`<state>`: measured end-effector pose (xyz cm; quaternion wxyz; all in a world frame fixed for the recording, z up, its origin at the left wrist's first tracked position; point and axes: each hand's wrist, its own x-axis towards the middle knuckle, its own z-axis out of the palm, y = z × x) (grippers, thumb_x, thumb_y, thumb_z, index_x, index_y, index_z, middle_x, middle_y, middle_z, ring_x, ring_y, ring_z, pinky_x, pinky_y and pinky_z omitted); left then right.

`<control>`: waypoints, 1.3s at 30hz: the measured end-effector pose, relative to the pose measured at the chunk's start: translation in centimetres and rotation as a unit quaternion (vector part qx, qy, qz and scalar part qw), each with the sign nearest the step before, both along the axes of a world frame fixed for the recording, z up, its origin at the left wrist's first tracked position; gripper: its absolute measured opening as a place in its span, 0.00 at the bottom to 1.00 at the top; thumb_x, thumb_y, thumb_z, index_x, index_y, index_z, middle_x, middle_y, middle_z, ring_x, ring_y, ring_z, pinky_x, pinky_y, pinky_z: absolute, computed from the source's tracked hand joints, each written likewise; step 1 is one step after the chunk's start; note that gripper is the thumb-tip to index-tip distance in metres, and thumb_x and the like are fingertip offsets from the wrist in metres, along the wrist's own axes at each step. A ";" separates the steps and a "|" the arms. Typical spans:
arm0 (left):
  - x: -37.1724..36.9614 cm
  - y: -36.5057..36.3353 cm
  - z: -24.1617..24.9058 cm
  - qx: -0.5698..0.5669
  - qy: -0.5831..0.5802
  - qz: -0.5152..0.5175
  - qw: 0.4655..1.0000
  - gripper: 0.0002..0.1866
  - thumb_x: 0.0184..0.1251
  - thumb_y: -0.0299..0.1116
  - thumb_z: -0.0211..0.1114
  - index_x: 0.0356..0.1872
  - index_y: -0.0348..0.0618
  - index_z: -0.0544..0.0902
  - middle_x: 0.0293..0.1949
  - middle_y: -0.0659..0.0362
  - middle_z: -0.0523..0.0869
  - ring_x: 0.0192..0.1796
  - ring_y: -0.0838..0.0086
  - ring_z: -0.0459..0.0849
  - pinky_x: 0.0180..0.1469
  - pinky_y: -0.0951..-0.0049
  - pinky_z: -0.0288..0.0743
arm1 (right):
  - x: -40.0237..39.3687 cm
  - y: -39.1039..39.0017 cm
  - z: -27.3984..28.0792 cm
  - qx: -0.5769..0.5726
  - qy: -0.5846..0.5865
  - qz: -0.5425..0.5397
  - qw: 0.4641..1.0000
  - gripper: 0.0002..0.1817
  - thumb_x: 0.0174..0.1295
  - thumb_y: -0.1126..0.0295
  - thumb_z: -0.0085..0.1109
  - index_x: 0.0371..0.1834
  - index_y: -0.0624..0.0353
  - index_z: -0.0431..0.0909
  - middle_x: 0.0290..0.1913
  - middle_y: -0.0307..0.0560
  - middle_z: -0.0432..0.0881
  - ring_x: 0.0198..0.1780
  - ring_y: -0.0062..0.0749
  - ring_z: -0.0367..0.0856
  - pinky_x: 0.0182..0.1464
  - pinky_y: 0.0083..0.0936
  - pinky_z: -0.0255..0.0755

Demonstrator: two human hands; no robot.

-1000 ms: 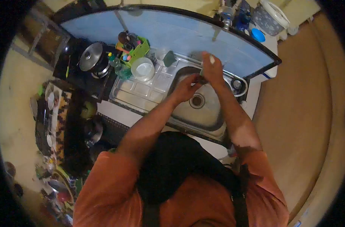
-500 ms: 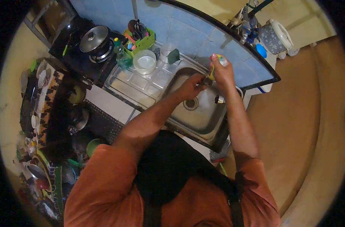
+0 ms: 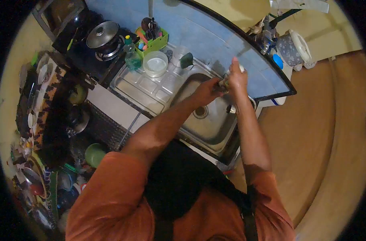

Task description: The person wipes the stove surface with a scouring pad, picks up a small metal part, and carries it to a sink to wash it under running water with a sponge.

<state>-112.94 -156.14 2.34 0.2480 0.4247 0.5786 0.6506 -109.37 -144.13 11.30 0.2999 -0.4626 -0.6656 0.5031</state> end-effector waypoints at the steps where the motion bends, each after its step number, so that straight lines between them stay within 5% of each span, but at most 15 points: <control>1: 0.0 -0.1 0.4 -0.003 0.001 0.003 1.000 0.23 0.54 0.28 0.71 0.50 0.39 0.73 0.44 0.51 0.83 0.48 0.66 0.82 0.50 0.66 0.73 | 0.7 -0.2 1.3 -0.041 0.019 0.045 0.998 0.21 0.64 0.49 0.55 0.29 0.59 0.74 0.26 0.35 0.72 0.27 0.25 0.68 0.30 0.24 0.63; 3: -0.1 -0.3 1.3 -0.006 0.001 0.007 1.000 0.23 0.53 0.28 0.71 0.50 0.40 0.74 0.44 0.51 0.83 0.48 0.66 0.82 0.50 0.67 0.74 | 2.2 -0.3 2.8 -0.081 0.038 0.090 0.992 0.20 0.64 0.52 0.55 0.33 0.60 0.76 0.30 0.38 0.74 0.30 0.26 0.70 0.33 0.24 0.66; 6: -0.3 -0.4 1.5 -0.037 0.002 0.019 0.999 0.23 0.52 0.27 0.71 0.50 0.40 0.74 0.43 0.51 0.83 0.47 0.66 0.82 0.49 0.68 0.74 | 5.1 0.2 3.3 -0.228 0.151 0.160 0.949 0.19 0.61 0.65 0.55 0.56 0.56 0.75 0.47 0.47 0.73 0.46 0.32 0.73 0.47 0.25 0.71; 9: -0.5 -0.1 0.6 0.008 0.013 0.033 0.999 0.21 0.52 0.28 0.71 0.48 0.39 0.76 0.42 0.51 0.82 0.47 0.63 0.82 0.48 0.66 0.74 | 7.2 -0.2 3.7 -0.062 -0.008 0.173 0.983 0.27 0.57 0.70 0.60 0.62 0.60 0.69 0.51 0.45 0.78 0.53 0.30 0.75 0.55 0.28 0.69; 10: -0.6 -0.4 1.0 -0.017 0.055 0.049 0.997 0.20 0.52 0.29 0.71 0.47 0.39 0.77 0.41 0.50 0.81 0.46 0.61 0.81 0.47 0.65 0.74 | 7.5 -0.3 3.5 -0.061 -0.007 0.172 0.983 0.27 0.57 0.70 0.60 0.62 0.60 0.69 0.51 0.45 0.78 0.53 0.30 0.75 0.55 0.28 0.69; 12: -0.8 -0.6 1.5 -0.042 0.098 0.061 0.992 0.19 0.52 0.30 0.71 0.45 0.39 0.78 0.40 0.50 0.81 0.45 0.59 0.81 0.47 0.64 0.74 | 8.2 -0.3 2.9 0.140 -0.015 0.171 0.975 0.25 0.55 0.78 0.60 0.58 0.58 0.72 0.54 0.48 0.78 0.56 0.29 0.74 0.58 0.28 0.67; 16: -0.8 -0.1 0.9 -0.057 0.136 0.023 0.989 0.19 0.54 0.36 0.71 0.45 0.39 0.78 0.43 0.50 0.81 0.47 0.56 0.80 0.50 0.63 0.74 | 8.6 -1.9 4.5 0.212 -0.102 0.157 0.959 0.21 0.51 0.80 0.61 0.51 0.56 0.77 0.50 0.51 0.80 0.52 0.37 0.78 0.56 0.29 0.69; 18: -0.6 0.4 0.3 -0.074 0.145 0.018 0.987 0.19 0.54 0.36 0.71 0.45 0.40 0.79 0.43 0.50 0.80 0.47 0.56 0.80 0.49 0.62 0.73 | 8.4 -2.2 3.9 0.394 -0.180 0.261 0.863 0.18 0.47 0.80 0.61 0.44 0.57 0.79 0.46 0.53 0.80 0.49 0.47 0.78 0.54 0.35 0.71; 21: -0.3 0.4 0.6 -0.038 0.160 0.025 0.986 0.16 0.54 0.30 0.69 0.45 0.43 0.80 0.38 0.50 0.80 0.43 0.54 0.79 0.45 0.60 0.73 | 8.0 -1.3 0.2 0.448 -0.159 0.320 0.820 0.19 0.45 0.80 0.61 0.44 0.56 0.80 0.44 0.55 0.79 0.46 0.55 0.76 0.52 0.40 0.72; 24: -0.3 -0.1 1.1 0.022 0.149 0.063 0.987 0.16 0.54 0.29 0.67 0.46 0.42 0.80 0.37 0.50 0.81 0.42 0.54 0.80 0.44 0.59 0.73 | 9.4 -1.0 0.4 0.408 -0.209 0.349 0.817 0.19 0.47 0.80 0.60 0.45 0.56 0.80 0.45 0.54 0.80 0.48 0.53 0.77 0.52 0.39 0.72; 26: -0.9 -0.5 1.6 -0.062 0.183 0.001 0.981 0.16 0.54 0.28 0.67 0.46 0.41 0.79 0.38 0.50 0.82 0.41 0.54 0.80 0.43 0.59 0.73 | 9.8 -0.8 0.4 0.403 -0.218 0.362 0.812 0.20 0.47 0.80 0.59 0.46 0.56 0.79 0.46 0.53 0.80 0.48 0.53 0.77 0.52 0.39 0.72; 32: -0.9 -0.4 0.2 0.000 0.167 -0.009 0.986 0.17 0.56 0.32 0.68 0.47 0.42 0.79 0.41 0.50 0.83 0.42 0.52 0.81 0.44 0.61 0.75 | 8.6 -3.0 0.2 0.341 -0.113 0.213 0.908 0.21 0.49 0.79 0.56 0.49 0.52 0.79 0.45 0.54 0.79 0.49 0.51 0.77 0.51 0.38 0.73; 34: -1.0 -0.5 0.8 -0.034 0.154 -0.021 0.987 0.17 0.57 0.32 0.68 0.47 0.42 0.79 0.42 0.51 0.83 0.42 0.54 0.82 0.43 0.62 0.76 | 8.4 -3.0 -1.6 0.442 -0.106 0.288 0.843 0.20 0.51 0.78 0.56 0.49 0.51 0.79 0.44 0.53 0.78 0.49 0.50 0.77 0.50 0.38 0.74; 39: -1.6 -1.8 0.6 -0.077 0.145 -0.009 0.986 0.16 0.58 0.30 0.68 0.48 0.41 0.78 0.42 0.53 0.85 0.42 0.63 0.84 0.44 0.67 0.77 | 10.6 -0.8 -4.2 0.450 -0.189 0.304 0.818 0.22 0.51 0.76 0.59 0.52 0.45 0.79 0.46 0.46 0.77 0.47 0.44 0.78 0.48 0.34 0.74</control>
